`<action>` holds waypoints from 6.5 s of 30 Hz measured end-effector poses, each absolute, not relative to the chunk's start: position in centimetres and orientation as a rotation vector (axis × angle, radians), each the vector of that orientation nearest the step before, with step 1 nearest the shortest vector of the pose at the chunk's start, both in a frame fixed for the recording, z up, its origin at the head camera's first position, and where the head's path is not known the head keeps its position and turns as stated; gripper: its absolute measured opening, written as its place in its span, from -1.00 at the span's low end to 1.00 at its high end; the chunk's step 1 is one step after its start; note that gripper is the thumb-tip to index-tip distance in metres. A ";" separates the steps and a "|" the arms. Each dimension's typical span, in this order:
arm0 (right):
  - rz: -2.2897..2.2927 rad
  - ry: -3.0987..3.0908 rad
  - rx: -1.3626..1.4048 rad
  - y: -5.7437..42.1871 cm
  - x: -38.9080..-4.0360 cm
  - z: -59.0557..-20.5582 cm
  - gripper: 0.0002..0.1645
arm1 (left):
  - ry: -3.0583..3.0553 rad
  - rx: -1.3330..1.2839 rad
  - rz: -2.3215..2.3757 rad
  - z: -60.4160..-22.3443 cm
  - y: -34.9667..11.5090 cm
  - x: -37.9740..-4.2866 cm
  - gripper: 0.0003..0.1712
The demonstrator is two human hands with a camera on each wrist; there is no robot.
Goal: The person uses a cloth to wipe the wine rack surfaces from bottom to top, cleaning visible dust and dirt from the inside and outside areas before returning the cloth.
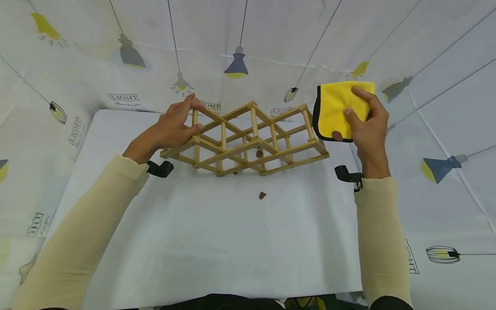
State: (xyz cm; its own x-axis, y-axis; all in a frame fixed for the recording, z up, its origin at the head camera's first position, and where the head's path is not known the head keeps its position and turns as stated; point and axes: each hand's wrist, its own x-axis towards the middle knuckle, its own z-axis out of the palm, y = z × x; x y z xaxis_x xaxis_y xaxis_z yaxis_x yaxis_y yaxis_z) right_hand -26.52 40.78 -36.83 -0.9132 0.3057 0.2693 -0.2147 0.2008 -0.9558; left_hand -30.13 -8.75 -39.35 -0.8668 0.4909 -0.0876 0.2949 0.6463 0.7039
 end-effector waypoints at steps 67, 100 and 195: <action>1.904 -2.109 -0.423 44.4 -25.0 -42.7 -0.31 | 2.797 0.784 0.856 -41.0 -10.2 -29.3 0.54; 0.917 -3.256 0.004 40.8 -28.4 -38.5 -0.63 | 2.713 0.736 1.117 -41.3 -11.2 -29.0 0.41; 1.098 -2.598 0.352 32.6 -31.6 -37.7 -0.87 | 2.656 0.716 1.136 -41.9 -11.3 -29.0 0.40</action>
